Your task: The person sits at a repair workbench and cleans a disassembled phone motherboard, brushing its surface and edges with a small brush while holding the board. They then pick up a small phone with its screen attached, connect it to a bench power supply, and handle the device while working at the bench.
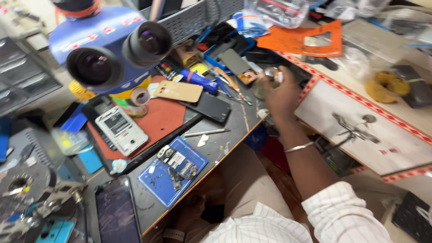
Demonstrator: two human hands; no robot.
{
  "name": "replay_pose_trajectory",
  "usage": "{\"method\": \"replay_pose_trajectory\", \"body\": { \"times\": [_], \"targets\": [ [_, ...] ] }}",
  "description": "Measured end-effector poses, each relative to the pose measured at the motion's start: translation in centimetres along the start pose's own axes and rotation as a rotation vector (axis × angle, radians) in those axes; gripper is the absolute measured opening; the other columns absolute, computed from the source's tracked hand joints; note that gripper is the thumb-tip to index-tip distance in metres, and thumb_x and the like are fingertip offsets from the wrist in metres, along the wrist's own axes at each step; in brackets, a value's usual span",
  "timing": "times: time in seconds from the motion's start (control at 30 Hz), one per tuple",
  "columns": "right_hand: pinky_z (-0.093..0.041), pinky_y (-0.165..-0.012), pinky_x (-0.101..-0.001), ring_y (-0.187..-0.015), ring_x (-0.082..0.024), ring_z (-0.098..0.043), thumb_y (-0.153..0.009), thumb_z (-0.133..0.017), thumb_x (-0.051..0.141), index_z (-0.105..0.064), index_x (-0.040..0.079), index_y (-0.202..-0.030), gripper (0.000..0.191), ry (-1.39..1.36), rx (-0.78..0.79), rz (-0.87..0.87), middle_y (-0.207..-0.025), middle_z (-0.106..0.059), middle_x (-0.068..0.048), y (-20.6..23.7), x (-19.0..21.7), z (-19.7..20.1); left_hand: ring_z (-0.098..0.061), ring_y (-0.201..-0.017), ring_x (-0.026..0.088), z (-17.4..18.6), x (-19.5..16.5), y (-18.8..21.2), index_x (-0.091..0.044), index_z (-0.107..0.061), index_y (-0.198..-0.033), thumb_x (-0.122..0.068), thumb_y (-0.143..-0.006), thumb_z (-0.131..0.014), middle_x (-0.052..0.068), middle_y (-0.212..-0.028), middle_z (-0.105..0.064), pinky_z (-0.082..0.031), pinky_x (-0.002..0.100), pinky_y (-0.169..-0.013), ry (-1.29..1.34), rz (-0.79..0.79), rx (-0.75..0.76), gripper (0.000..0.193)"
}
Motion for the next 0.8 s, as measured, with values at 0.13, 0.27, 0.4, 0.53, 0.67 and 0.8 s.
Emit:
{"method": "replay_pose_trajectory", "body": {
  "times": [0.13, 0.27, 0.4, 0.53, 0.67, 0.8],
  "targets": [
    [-0.053, -0.084, -0.0466, -0.094, -0.036, -0.067, -0.093, -0.083, 0.02, -0.07, 0.002, -0.104, 0.025, -0.001, 0.096, 0.087, -0.1, -0.069, -0.018, -0.7, -0.1, -0.1, -0.072, -0.082, 0.024, 1.8, -1.1, 2.0, -0.012, -0.074, -0.097, -0.021, -0.085, -0.072, 0.007, -0.089, -0.074, -0.059, 0.04, -0.072, -0.14, -0.196, -0.09, 0.015],
    [-0.051, -0.086, -0.0504, -0.097, -0.038, -0.066, -0.09, -0.076, 0.006, -0.071, 0.005, -0.101, 0.012, 0.124, 0.107, 0.318, -0.103, -0.07, -0.016, -0.1, 1.2, -0.1, -0.069, -0.078, 0.026, 2.5, -3.1, 5.6, -0.007, -0.072, -0.099, -0.029, -0.092, -0.076, 0.011, -0.087, -0.072, -0.057, 0.039, -0.074, -0.122, 0.115, -0.05, 0.023],
    [-0.051, -0.083, -0.0498, -0.095, -0.039, -0.067, -0.09, -0.077, 0.005, -0.069, 0.0, -0.103, 0.016, 0.12, 0.142, 0.417, -0.097, -0.07, -0.018, -1.5, -0.1, 0.3, -0.073, -0.074, 0.025, 4.4, -12.1, 10.4, -0.008, -0.072, -0.112, -0.03, -0.083, -0.077, 0.009, -0.09, -0.078, -0.057, 0.035, -0.066, 0.065, -0.005, 0.012, 0.037],
    [-0.052, -0.086, -0.0506, -0.101, -0.041, -0.067, -0.094, -0.073, 0.002, -0.061, -0.002, -0.111, 0.021, 0.22, 0.252, 0.241, -0.107, -0.067, -0.021, -3.0, -0.8, 1.4, -0.073, -0.072, 0.027, 8.8, -19.6, 11.9, -0.006, -0.075, -0.103, -0.035, -0.09, -0.075, 0.012, -0.088, -0.074, -0.057, 0.039, -0.064, -0.165, -0.243, -0.222, 0.032],
    [-0.052, -0.078, -0.0535, -0.097, -0.049, -0.063, -0.086, -0.077, 0.006, -0.048, -0.01, -0.118, 0.046, 0.246, 0.25, 0.239, -0.113, -0.058, -0.032, -3.3, -0.4, 2.3, -0.071, -0.076, 0.034, 12.9, -22.7, 7.4, -0.004, -0.068, -0.102, -0.042, -0.095, -0.071, 0.014, -0.087, -0.071, -0.056, 0.047, -0.065, -0.511, -0.242, -0.664, 0.039],
    [-0.05, -0.078, -0.0538, -0.087, -0.046, -0.062, -0.106, -0.07, 0.015, -0.045, -0.011, -0.114, 0.037, 0.06, 0.168, 0.372, -0.099, -0.061, -0.029, -2.0, -0.8, 4.8, -0.069, -0.076, 0.04, 13.7, -22.4, 3.1, 0.001, -0.059, -0.104, -0.057, -0.086, -0.081, 0.021, -0.083, -0.067, -0.056, 0.049, -0.063, -0.808, -0.069, -0.732, 0.064]
  ]
}}
Point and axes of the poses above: each hand's wrist, its own y-axis away from the middle knuckle, its own z-axis out of the back of the hand, x = y × z, the point moved 2 cm from there along -y, towards the middle knuckle
